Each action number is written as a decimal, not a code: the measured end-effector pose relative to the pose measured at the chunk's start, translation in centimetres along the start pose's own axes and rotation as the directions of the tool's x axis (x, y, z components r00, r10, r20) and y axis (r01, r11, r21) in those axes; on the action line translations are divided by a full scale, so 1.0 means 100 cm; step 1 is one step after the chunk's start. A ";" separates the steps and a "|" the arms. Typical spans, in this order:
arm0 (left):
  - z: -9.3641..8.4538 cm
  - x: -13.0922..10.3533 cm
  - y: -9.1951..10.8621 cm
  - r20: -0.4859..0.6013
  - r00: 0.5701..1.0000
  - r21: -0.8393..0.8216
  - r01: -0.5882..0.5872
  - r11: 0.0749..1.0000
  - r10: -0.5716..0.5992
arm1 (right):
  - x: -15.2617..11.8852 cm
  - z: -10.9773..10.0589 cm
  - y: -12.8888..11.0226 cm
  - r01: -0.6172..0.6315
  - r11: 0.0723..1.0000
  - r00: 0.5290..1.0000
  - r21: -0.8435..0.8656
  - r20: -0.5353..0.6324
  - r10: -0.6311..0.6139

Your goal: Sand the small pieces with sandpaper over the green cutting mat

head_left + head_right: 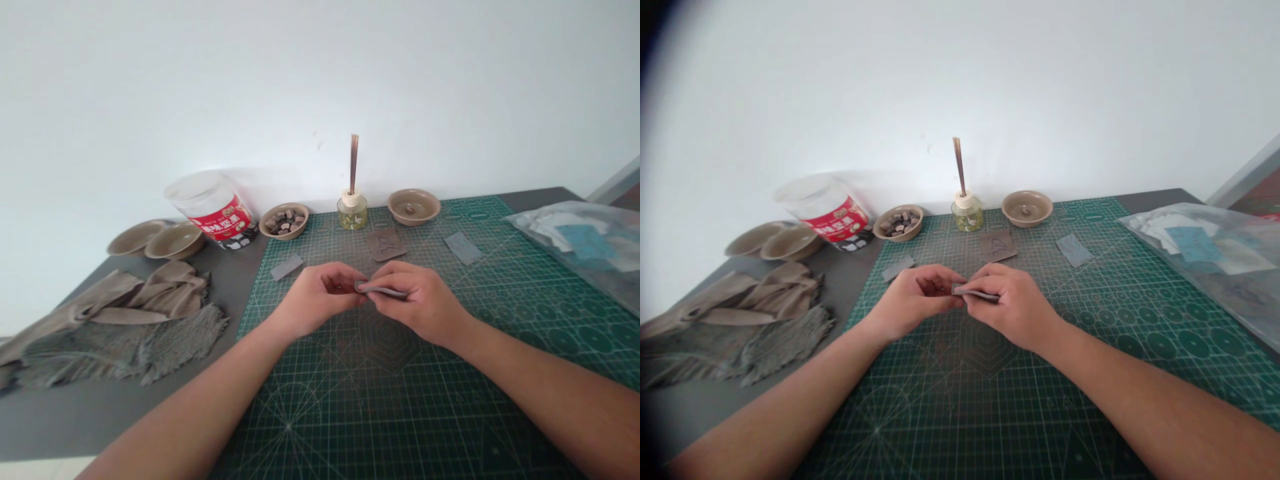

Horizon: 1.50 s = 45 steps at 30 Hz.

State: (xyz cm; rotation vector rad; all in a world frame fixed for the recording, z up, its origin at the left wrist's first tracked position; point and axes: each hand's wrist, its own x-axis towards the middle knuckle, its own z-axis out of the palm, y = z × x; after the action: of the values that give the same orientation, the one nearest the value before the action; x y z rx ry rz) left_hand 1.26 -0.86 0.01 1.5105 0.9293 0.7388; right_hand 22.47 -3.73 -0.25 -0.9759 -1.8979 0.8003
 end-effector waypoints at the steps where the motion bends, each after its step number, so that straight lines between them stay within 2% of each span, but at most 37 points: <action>1: 0.000 0.000 0.000 0.001 1.000 0.005 -0.004 1.000 0.004 | 0.000 0.000 0.000 -0.007 1.000 1.000 0.023 0.021 0.007; 4: 0.000 0.000 0.002 -0.006 1.000 0.014 -0.017 1.000 0.017 | 0.000 0.000 0.000 -0.021 0.999 1.000 0.048 0.020 0.020; 7: -0.001 0.000 0.003 -0.024 1.000 0.014 -0.015 1.000 0.016 | 0.000 0.000 0.001 -0.015 1.000 0.999 -0.005 -0.040 0.015; 12: -0.003 -0.001 0.002 -0.041 0.999 0.053 -0.018 0.998 0.020 | 0.000 -0.001 0.000 -0.008 1.000 0.999 -0.031 -0.031 0.007; 16: -0.003 -0.001 0.001 -0.033 0.999 0.042 -0.011 0.999 0.012 | -0.001 -0.001 -0.001 0.029 0.996 0.997 -0.086 -0.070 -0.035; 23: -0.002 -0.002 0.003 -0.003 1.000 0.019 -0.025 1.000 0.025 | -0.002 -0.002 -0.003 0.062 0.983 0.995 -0.171 -0.064 -0.074; 27: -0.003 -0.002 0.003 -0.005 1.000 0.030 -0.030 0.999 0.030 | -0.001 -0.003 -0.002 0.055 0.988 0.998 -0.141 -0.025 -0.059; 33: -0.003 -0.002 0.003 0.000 1.000 0.053 -0.030 0.998 0.030 | 0.000 -0.002 -0.002 0.093 0.987 0.995 -0.133 -0.026 -0.097; 40: 0.000 -0.002 0.003 0.005 1.000 0.043 0.001 0.999 -0.001 | -0.001 0.000 -0.007 -0.006 0.995 1.000 -0.096 0.012 0.007; 45: -0.001 -0.003 0.006 0.016 1.000 0.045 0.017 0.999 -0.018 | -0.001 -0.001 -0.007 0.000 0.993 1.000 -0.119 -0.017 -0.002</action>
State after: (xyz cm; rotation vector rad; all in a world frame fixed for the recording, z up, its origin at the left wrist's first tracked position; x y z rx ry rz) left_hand 1.13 -1.06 0.60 1.5439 0.9517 0.6957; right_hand 22.37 -4.16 0.35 -1.0512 -1.9493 0.6823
